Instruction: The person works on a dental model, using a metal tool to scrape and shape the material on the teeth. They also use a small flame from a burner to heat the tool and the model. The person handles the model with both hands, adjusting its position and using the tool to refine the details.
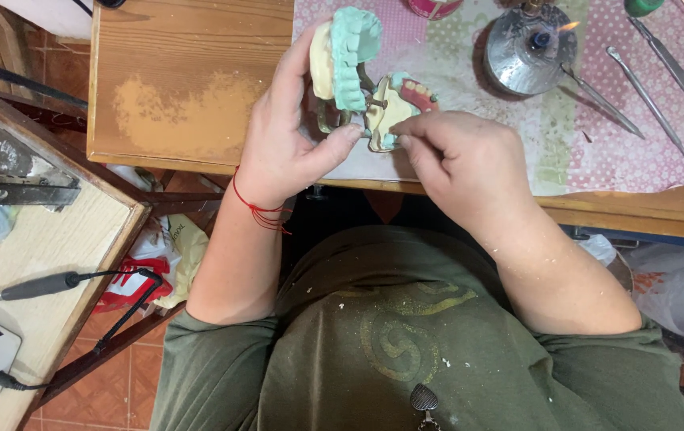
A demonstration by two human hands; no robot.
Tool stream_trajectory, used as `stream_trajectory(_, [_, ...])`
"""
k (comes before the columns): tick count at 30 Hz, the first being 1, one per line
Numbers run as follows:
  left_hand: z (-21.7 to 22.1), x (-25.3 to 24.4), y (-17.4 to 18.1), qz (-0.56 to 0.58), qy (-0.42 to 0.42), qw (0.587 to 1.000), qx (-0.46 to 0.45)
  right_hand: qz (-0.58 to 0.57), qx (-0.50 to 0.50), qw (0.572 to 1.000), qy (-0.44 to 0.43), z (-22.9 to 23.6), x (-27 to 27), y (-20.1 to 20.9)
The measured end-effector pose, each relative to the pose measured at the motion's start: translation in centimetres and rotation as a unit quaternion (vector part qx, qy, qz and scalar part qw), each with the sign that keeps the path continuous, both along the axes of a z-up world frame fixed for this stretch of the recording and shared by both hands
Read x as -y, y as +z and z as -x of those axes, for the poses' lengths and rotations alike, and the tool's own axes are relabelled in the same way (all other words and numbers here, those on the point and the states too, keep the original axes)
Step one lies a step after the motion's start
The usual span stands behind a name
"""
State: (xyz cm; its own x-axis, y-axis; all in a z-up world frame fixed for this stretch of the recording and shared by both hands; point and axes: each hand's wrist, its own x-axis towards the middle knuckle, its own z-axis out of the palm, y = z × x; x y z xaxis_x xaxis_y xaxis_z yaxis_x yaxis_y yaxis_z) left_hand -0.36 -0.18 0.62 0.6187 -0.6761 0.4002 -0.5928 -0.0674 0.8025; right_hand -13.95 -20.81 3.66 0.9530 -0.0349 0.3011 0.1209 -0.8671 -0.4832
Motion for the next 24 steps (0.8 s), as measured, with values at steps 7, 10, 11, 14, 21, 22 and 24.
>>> stream_trajectory(7, [-0.1,-0.1,-0.4,-0.008,0.008,1.0,0.015,-0.203,0.113,0.969,-0.078,2.5,6.3,1.4])
stream_trajectory(10, [-0.2,0.0,-0.4,0.004,0.007,1.0,0.025,-0.272,0.057,0.909,-0.311,2.0,12.4,0.9])
stream_trajectory(11, [-0.2,0.0,-0.5,0.006,0.002,1.0,0.027,-0.271,0.061,0.908,-0.314,1.9,15.7,-0.7])
stream_trajectory(14, [-0.2,0.2,-0.7,0.009,0.012,0.999,0.03,-0.146,0.011,0.955,-0.26,1.9,22.7,-3.9])
stream_trajectory(21, [-0.3,0.3,-0.7,0.005,0.035,0.998,0.06,-0.172,0.058,0.949,-0.257,-0.4,24.1,-2.1])
stream_trajectory(22, [-0.2,0.3,-0.9,-0.011,0.05,0.997,0.065,-0.18,0.063,0.948,-0.255,-0.8,24.2,-1.8])
stream_trajectory(24, [0.0,0.7,0.3,0.008,0.062,0.995,0.075,-0.186,0.07,0.947,-0.25,-1.4,24.2,-1.2])
